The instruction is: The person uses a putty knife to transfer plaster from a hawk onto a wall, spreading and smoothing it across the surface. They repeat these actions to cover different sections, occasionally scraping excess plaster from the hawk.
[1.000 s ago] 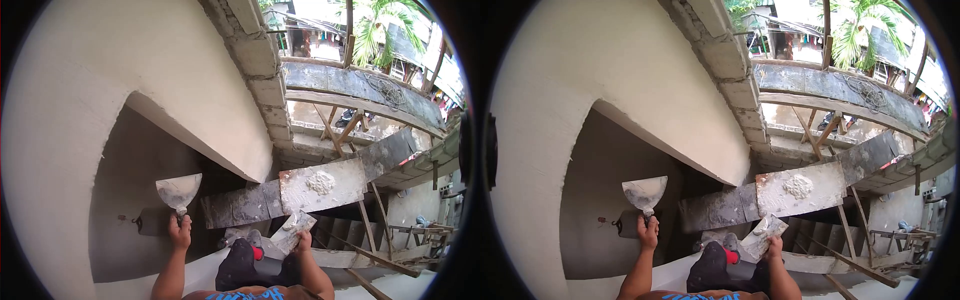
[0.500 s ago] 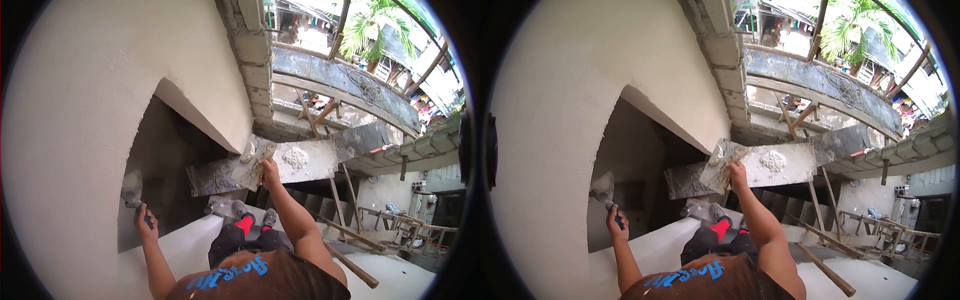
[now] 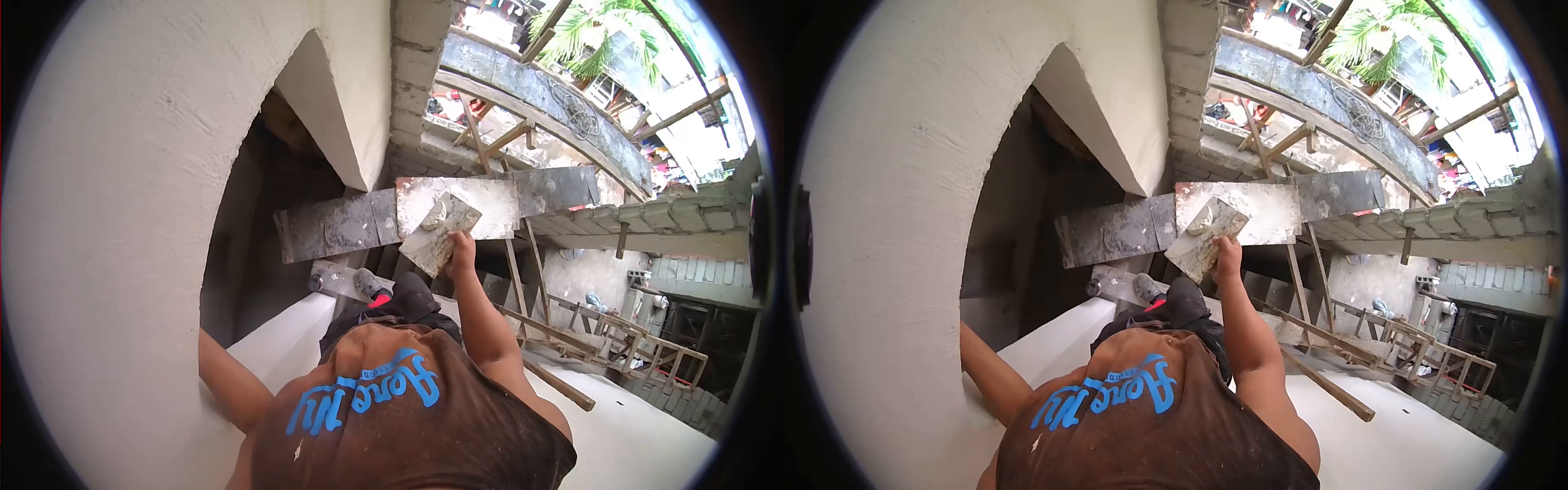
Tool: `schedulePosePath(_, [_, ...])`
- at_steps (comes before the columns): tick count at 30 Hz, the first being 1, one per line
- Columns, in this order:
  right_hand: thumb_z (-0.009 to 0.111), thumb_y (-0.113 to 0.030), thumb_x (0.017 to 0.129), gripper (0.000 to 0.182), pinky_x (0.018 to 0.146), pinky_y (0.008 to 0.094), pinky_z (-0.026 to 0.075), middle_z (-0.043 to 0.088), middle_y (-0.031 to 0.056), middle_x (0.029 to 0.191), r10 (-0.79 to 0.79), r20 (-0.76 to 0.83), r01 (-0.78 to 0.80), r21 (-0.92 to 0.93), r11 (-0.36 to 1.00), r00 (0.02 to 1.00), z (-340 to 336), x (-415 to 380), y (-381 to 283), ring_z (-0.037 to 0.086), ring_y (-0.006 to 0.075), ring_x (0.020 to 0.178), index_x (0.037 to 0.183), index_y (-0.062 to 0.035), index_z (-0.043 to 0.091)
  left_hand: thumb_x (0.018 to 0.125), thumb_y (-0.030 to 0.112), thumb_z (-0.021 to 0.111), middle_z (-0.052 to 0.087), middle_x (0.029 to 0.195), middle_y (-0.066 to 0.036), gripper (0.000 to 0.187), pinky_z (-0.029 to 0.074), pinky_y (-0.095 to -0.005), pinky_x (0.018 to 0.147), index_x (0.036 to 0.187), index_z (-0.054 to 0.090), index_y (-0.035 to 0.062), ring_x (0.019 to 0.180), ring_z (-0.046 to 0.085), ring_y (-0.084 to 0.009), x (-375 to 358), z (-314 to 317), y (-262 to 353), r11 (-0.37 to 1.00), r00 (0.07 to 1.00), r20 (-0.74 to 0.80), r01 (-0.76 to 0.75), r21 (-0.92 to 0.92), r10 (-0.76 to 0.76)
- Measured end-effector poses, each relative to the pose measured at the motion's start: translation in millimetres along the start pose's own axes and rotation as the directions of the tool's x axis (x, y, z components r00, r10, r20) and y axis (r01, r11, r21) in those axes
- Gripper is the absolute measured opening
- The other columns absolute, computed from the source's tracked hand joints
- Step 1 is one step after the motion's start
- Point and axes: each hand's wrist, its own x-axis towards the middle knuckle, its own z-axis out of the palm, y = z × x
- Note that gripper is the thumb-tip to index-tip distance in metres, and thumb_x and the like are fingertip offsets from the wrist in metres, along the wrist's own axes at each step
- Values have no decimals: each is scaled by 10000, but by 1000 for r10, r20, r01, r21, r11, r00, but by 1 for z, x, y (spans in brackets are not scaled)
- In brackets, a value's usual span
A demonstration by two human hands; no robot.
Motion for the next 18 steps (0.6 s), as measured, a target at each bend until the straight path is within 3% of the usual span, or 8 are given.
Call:
schedulePosePath(2, [609,-131,791,209,680,382,542,624,87,834,-21,-13,21,18,1000,1000,-3,4,0,631,228,738,954,-1,629,1025,325,544,513,758,13,264,332,-223,473,1074,586,69,600,414,-82,4,-2,-1,1000,1000,-20,7,26,-7])
schedulePosePath(4, [563,-91,809,255,732,405,568,633,100,877,-36,58,37,-11,999,998,5,9,-5,662,254,772,1044,3,595,1024,328,544,513,756,13,266,332,-223,470,1071,586,70,596,414,-81,5,-3,-1,998,999,-50,23,62,-20])
schedulePosePath(9, [589,-73,795,233,720,393,559,631,97,855,-85,175,69,98,993,981,84,10,-50,660,244,766,1015,2,610,1023,336,545,513,751,12,271,330,-221,463,1065,585,71,586,415,-80,0,-1,-4,986,995,-87,58,153,-45])
schedulePosePath(12, [600,-70,793,213,707,373,548,641,97,846,-83,231,63,95,993,969,117,36,-63,657,235,760,993,-2,629,1022,340,546,513,748,12,275,329,-220,458,1061,585,71,580,416,-79,-4,0,-3,976,992,-116,68,208,-45])
schedulePosePath(14, [610,-76,793,227,694,364,536,647,90,853,-160,294,139,92,986,942,139,58,-67,645,224,743,1005,3,632,1021,343,546,513,746,12,277,328,-219,455,1059,585,71,576,416,-79,-9,1,1,966,990,-138,67,250,-33])
schedulePosePath(18, [599,-77,779,248,707,371,538,639,89,853,-123,288,119,32,992,950,163,129,-55,641,228,743,1013,0,623,1020,349,547,513,742,11,282,326,-218,449,1054,585,72,568,417,-78,-14,13,2,938,982,-188,69,339,-4])
